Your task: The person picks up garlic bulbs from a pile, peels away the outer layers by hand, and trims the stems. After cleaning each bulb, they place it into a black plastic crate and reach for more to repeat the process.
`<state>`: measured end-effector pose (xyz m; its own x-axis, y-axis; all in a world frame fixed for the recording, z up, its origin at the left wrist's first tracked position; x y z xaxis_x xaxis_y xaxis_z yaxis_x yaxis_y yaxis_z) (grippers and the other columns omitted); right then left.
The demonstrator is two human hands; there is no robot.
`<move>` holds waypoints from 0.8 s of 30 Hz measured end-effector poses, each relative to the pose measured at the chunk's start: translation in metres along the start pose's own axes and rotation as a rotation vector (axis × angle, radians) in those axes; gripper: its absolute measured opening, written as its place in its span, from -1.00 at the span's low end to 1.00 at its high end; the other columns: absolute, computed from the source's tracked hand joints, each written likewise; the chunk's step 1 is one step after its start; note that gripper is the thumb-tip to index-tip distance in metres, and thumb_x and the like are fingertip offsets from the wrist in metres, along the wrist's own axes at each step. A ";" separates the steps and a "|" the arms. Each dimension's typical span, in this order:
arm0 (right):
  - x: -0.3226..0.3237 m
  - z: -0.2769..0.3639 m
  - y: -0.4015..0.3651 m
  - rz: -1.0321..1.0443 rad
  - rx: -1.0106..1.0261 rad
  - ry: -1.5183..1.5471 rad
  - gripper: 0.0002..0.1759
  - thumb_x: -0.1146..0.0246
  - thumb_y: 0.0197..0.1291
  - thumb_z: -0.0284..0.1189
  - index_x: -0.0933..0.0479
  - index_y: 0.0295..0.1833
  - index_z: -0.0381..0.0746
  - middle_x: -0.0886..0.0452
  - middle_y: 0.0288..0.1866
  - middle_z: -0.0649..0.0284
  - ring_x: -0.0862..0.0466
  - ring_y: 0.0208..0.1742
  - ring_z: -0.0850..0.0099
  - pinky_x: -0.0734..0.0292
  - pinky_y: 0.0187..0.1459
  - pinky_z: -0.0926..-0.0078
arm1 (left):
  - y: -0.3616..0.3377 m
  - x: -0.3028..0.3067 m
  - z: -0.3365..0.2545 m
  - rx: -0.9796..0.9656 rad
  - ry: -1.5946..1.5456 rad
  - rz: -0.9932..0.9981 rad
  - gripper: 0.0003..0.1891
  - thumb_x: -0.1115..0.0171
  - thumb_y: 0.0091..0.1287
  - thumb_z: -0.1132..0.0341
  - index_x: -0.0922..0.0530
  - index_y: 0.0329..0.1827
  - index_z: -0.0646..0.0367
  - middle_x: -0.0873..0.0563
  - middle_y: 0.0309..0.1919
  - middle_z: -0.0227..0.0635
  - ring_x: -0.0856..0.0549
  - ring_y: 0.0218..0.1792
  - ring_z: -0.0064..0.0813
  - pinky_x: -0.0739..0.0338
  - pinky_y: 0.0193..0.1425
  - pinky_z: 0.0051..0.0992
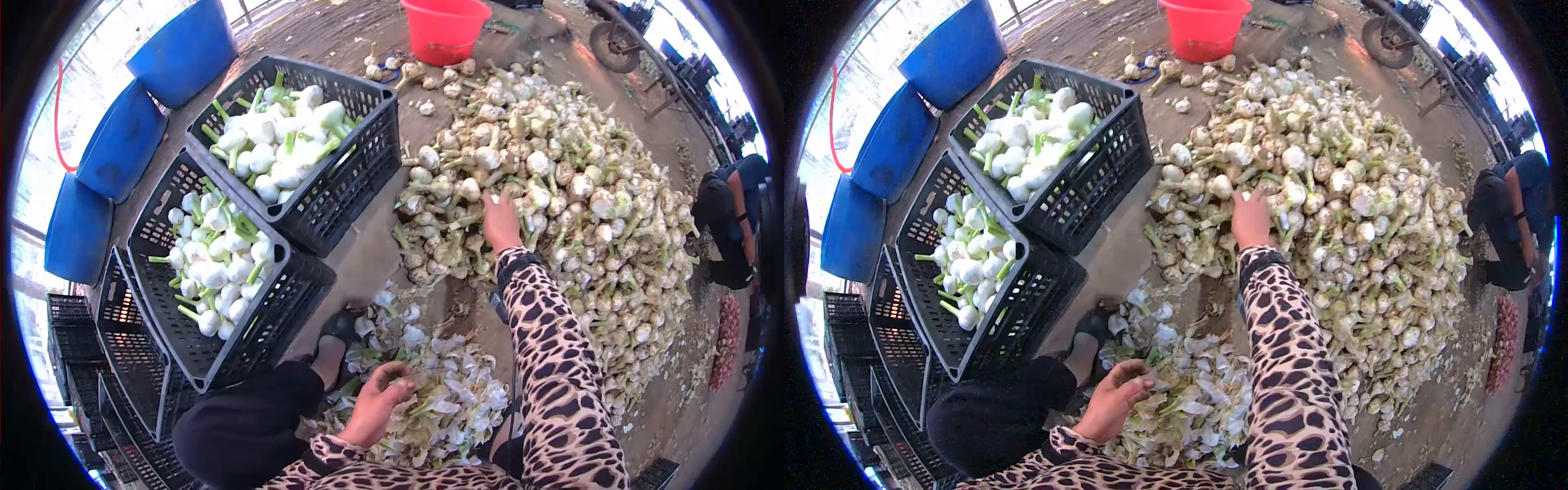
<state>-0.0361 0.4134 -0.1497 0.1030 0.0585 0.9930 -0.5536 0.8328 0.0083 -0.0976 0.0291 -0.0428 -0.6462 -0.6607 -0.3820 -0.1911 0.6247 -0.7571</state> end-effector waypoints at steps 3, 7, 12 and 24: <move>-0.018 -0.001 -0.033 -0.065 0.018 0.013 -0.47 -0.15 0.03 -0.60 -0.36 0.19 -0.16 -0.40 -0.07 -0.08 -0.45 0.02 -0.09 -0.45 0.01 0.10 | 0.000 -0.004 -0.004 0.015 0.041 0.006 -0.61 -0.12 0.33 0.41 -0.32 0.20 0.25 -0.45 0.03 -0.30 -0.53 0.04 -0.43 -0.45 0.10 -0.44; -0.010 -0.002 -0.078 0.271 -0.230 0.281 -0.41 -0.22 0.03 -0.49 -0.31 0.25 -0.15 -0.39 0.13 -0.13 -0.44 0.10 -0.07 -0.41 0.05 0.08 | -0.005 -0.011 0.000 -0.006 0.041 0.043 -0.62 -0.12 0.33 0.41 -0.33 0.19 0.25 -0.46 0.02 -0.30 -0.54 0.05 -0.42 -0.45 0.10 -0.44; 0.029 0.027 -0.163 0.374 -0.445 1.326 -0.21 -0.30 0.15 -0.34 -0.09 0.42 -0.27 -0.34 0.30 0.03 -0.44 0.18 0.24 -0.37 0.15 0.27 | -0.010 -0.016 0.008 -0.052 0.005 0.139 -0.52 -0.07 0.38 0.35 -0.21 0.34 0.21 -0.45 0.14 -0.20 -0.51 0.13 -0.31 -0.43 0.19 -0.34; 0.176 0.068 -0.383 0.015 -0.300 1.740 -0.58 -0.22 0.19 -0.56 -0.45 0.19 -0.28 -0.58 0.03 0.28 -0.56 0.00 0.50 -0.48 -0.03 0.56 | -0.081 -0.073 0.029 -0.047 -0.105 0.722 -0.24 -0.25 0.21 0.41 -0.04 0.44 0.20 -0.39 0.24 -0.16 -0.43 0.25 -0.25 -0.34 0.34 -0.17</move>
<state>0.1378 0.0677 0.0298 0.8900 0.3642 -0.2742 -0.4262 0.8782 -0.2171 -0.0134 0.0146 0.0316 -0.5489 -0.1121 -0.8283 0.2230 0.9354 -0.2744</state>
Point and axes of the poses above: each hand's wrist, its own y-axis towards the middle knuckle, its own x-axis out of the back of the hand, z = x × y, the point moved 1 cm from there along y, towards the middle knuckle
